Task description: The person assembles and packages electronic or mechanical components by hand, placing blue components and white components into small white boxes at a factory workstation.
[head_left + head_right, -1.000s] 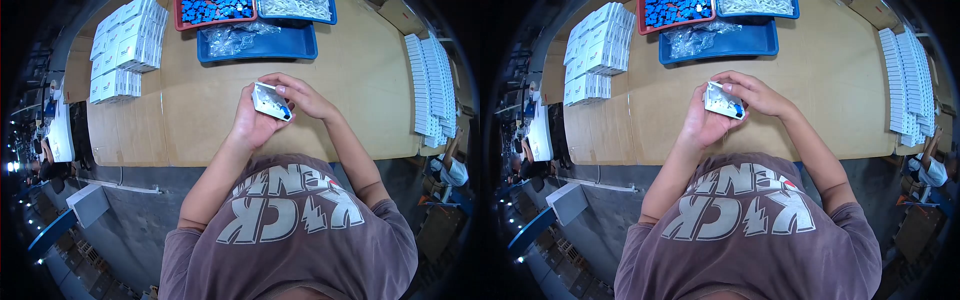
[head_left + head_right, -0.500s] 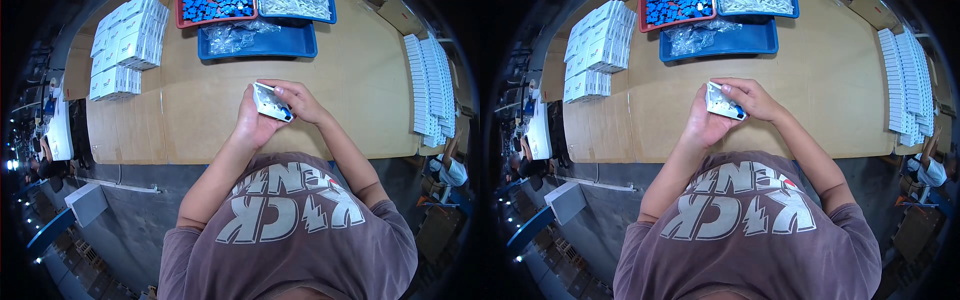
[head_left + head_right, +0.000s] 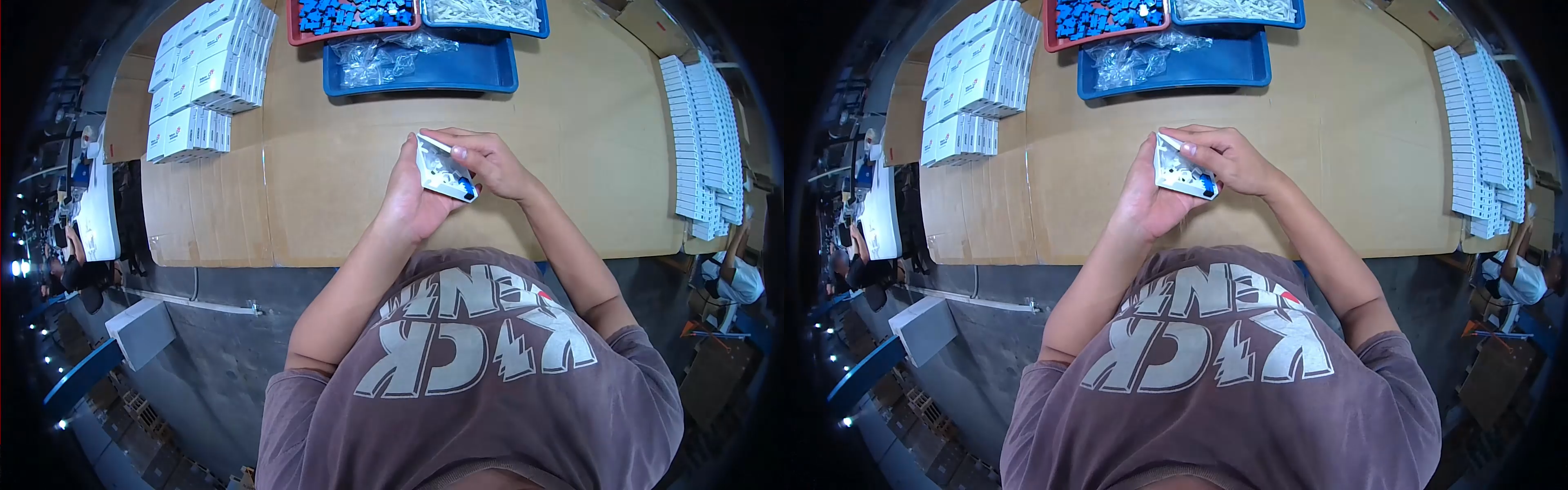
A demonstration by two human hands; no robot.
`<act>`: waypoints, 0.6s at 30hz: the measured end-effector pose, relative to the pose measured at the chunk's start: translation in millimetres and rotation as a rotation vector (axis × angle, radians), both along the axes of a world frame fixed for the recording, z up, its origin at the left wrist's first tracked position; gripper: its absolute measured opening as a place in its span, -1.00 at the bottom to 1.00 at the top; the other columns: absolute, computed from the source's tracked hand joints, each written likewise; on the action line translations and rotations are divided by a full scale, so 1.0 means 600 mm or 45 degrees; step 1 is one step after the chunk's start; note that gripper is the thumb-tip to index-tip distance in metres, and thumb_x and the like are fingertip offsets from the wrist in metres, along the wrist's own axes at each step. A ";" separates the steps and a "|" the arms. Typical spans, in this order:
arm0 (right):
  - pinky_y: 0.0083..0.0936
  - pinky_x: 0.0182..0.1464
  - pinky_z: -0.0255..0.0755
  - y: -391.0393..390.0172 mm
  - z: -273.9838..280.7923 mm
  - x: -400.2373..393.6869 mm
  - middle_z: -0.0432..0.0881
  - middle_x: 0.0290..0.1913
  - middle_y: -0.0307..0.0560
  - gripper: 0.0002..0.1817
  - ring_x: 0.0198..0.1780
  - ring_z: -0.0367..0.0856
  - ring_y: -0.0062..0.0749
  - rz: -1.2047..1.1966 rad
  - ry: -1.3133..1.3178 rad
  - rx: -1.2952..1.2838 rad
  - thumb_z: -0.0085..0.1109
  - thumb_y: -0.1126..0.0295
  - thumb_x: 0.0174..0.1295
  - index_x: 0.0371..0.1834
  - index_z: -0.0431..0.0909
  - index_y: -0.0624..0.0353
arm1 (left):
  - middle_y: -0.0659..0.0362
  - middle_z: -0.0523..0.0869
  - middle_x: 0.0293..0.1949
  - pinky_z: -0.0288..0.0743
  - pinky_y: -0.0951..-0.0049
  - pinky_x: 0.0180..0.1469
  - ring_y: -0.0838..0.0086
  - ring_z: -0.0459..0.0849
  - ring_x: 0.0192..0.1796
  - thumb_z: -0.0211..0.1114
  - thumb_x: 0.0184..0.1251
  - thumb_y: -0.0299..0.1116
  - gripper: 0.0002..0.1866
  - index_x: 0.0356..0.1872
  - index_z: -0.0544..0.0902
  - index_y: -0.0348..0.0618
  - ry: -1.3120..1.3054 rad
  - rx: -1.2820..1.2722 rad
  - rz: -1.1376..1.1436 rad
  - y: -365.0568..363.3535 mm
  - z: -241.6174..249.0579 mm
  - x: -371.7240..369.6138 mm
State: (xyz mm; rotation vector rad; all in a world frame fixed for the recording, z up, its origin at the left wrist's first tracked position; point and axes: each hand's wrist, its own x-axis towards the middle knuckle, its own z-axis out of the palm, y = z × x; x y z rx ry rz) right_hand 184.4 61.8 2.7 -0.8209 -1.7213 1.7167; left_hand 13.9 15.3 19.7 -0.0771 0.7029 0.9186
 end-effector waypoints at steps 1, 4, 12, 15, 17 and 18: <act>-0.38 0.38 0.44 0.002 0.002 0.001 0.59 0.42 0.10 -0.39 0.34 0.59 -0.25 0.016 -0.019 -0.006 0.01 0.02 0.60 0.45 0.54 0.30 | 0.01 0.60 0.29 0.56 -0.16 0.31 0.12 0.63 0.31 -0.40 0.78 0.17 -0.37 0.42 0.43 -0.03 -0.010 0.008 -0.004 0.000 -0.003 -0.001; -0.38 0.38 0.43 0.005 0.003 0.002 0.60 0.41 0.07 -0.42 0.34 0.59 -0.25 0.056 -0.071 0.030 0.00 0.05 0.61 0.46 0.55 0.27 | 0.02 0.60 0.29 0.55 -0.14 0.33 0.12 0.62 0.33 -0.41 0.78 0.17 -0.36 0.43 0.43 -0.03 0.023 -0.008 -0.024 0.001 -0.003 0.001; -0.35 0.44 0.39 0.001 -0.007 -0.008 0.57 0.44 0.09 -0.43 0.40 0.55 -0.24 0.019 -0.007 0.005 -0.01 0.08 0.64 0.49 0.51 0.29 | 0.01 0.58 0.33 0.45 -0.16 0.42 0.12 0.57 0.40 -0.39 0.76 0.20 -0.35 0.45 0.41 -0.03 0.031 -0.030 0.045 0.001 -0.007 0.005; -0.38 0.46 0.37 -0.007 -0.012 -0.010 0.56 0.45 0.07 -0.51 0.40 0.54 -0.29 -0.055 0.108 -0.155 0.05 0.21 0.65 0.49 0.51 0.26 | 0.02 0.59 0.31 0.45 -0.16 0.41 0.12 0.58 0.37 -0.39 0.75 0.19 -0.35 0.44 0.43 -0.02 0.039 -0.061 0.054 0.005 -0.003 0.000; -0.36 0.50 0.32 -0.018 -0.018 -0.015 0.52 0.49 0.10 -0.47 0.47 0.49 -0.23 -0.066 0.101 -0.034 0.05 0.19 0.64 0.53 0.46 0.25 | 0.02 0.60 0.28 0.47 -0.16 0.40 0.13 0.60 0.35 -0.38 0.75 0.19 -0.35 0.42 0.44 -0.02 0.068 -0.078 0.058 0.005 -0.003 -0.003; -0.34 0.52 0.30 -0.020 -0.021 -0.017 0.50 0.50 0.11 -0.46 0.50 0.46 -0.20 -0.070 0.098 0.031 0.05 0.18 0.64 0.55 0.43 0.25 | 0.03 0.60 0.27 0.48 -0.16 0.39 0.13 0.61 0.33 -0.38 0.75 0.20 -0.35 0.41 0.45 -0.02 0.093 -0.073 0.058 0.005 -0.008 -0.004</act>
